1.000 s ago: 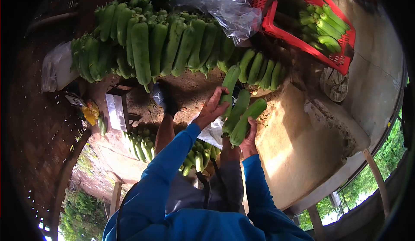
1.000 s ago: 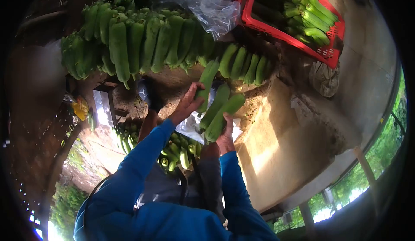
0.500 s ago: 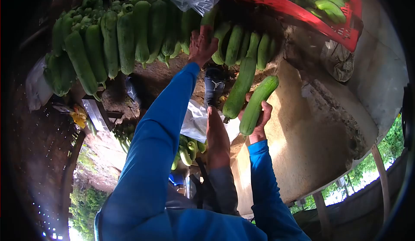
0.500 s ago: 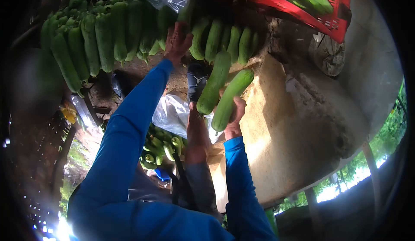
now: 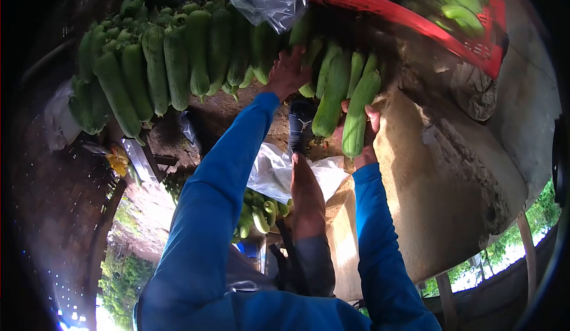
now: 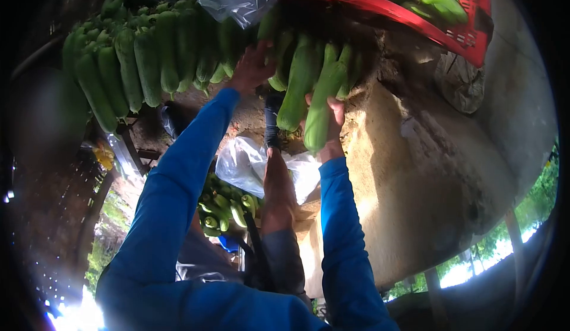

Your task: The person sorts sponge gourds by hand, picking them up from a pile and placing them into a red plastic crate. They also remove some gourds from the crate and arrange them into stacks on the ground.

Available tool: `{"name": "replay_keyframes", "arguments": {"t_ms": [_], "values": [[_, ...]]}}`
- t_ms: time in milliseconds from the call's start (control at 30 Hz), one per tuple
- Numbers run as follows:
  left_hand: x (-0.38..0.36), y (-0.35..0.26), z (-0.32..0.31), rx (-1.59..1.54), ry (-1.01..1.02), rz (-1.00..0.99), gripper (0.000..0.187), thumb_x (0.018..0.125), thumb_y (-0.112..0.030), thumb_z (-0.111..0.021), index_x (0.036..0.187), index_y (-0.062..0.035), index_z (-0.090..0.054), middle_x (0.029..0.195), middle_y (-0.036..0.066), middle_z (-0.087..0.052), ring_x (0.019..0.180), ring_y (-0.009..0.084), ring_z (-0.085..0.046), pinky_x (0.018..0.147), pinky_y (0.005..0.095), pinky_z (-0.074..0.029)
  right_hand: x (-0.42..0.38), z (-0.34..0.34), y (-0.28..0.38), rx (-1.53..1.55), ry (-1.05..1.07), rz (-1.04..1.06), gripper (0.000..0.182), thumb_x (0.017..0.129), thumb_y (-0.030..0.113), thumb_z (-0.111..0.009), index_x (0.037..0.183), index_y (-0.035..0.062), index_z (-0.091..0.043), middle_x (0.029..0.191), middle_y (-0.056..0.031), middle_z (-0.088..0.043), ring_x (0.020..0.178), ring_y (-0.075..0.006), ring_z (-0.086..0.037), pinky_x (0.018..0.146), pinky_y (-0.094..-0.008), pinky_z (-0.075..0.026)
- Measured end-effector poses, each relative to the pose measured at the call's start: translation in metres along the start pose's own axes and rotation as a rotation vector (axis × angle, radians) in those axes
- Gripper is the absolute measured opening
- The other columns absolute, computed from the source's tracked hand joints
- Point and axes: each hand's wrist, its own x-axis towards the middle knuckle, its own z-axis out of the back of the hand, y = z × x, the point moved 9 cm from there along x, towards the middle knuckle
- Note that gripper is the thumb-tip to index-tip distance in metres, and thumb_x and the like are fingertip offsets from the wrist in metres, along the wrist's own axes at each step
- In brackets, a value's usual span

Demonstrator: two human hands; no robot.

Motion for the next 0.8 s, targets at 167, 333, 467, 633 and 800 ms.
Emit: {"name": "replay_keyframes", "arguments": {"t_ms": [167, 333, 467, 633, 800], "values": [[-0.055, 0.002, 0.035, -0.261, -0.115, 0.059, 0.039, 0.087, -0.021, -0.060, 0.122, -0.0056, -0.050, 0.100, 0.027, -0.064, 0.097, 0.0385, -0.064, 0.081, 0.0443, -0.051, 0.013, -0.032, 0.006, -0.210, -0.070, 0.018, 0.038, 0.077, 0.043, -0.065, 0.099, 0.0123, -0.062, 0.086, -0.0025, -0.060, 0.071, -0.0158, -0.059, 0.057, -0.0352, -0.054], [-0.143, 0.016, 0.045, -0.998, 0.025, 0.147, 0.056, 0.093, -0.044, -0.055, 0.131, -0.0036, -0.047, 0.113, 0.013, -0.061, 0.093, 0.0218, -0.061, 0.079, 0.0349, -0.050, -0.005, -0.074, -0.024, -0.241, 0.105, -0.062, 0.062, 0.071, 0.064, -0.067, 0.106, 0.0136, -0.059, 0.099, -0.0033, -0.057, 0.088, -0.0177, -0.057, 0.068, -0.0378, -0.053], [-0.178, 0.016, 0.073, -0.938, 0.056, 0.343, 0.062, 0.096, -0.051, -0.048, 0.135, -0.0034, -0.046, 0.118, 0.009, -0.057, 0.095, 0.0189, -0.056, 0.080, 0.0328, -0.048, -0.029, -0.103, -0.067, -0.304, 0.246, -0.245, 0.065, 0.076, 0.069, -0.059, 0.108, 0.0118, -0.055, 0.099, -0.0016, -0.049, 0.099, -0.0159, -0.048, 0.080, -0.0327, -0.047], [-0.207, -0.004, 0.139, -1.056, -0.001, 0.301, 0.061, 0.097, -0.036, -0.055, 0.144, -0.0023, -0.035, 0.137, 0.013, -0.048, 0.124, 0.0198, -0.046, 0.099, 0.0331, -0.041, -0.057, -0.185, -0.120, -0.436, 0.454, -0.397, 0.045, 0.079, 0.043, -0.065, 0.105, 0.0088, -0.052, 0.095, -0.0004, -0.048, 0.085, -0.0129, -0.048, 0.075, -0.0262, -0.042], [-0.242, 0.025, 0.224, -0.989, -0.066, 0.122, 0.075, 0.095, -0.043, -0.055, 0.145, 0.0043, -0.024, 0.142, 0.025, -0.039, 0.136, 0.0304, -0.035, 0.113, 0.0370, -0.027, -0.083, -0.272, -0.174, -0.770, 0.289, -0.390, 0.058, 0.074, 0.040, -0.068, 0.119, 0.0066, -0.051, 0.106, -0.0027, -0.053, 0.091, -0.0149, -0.054, 0.076, -0.0268, -0.046]]}}
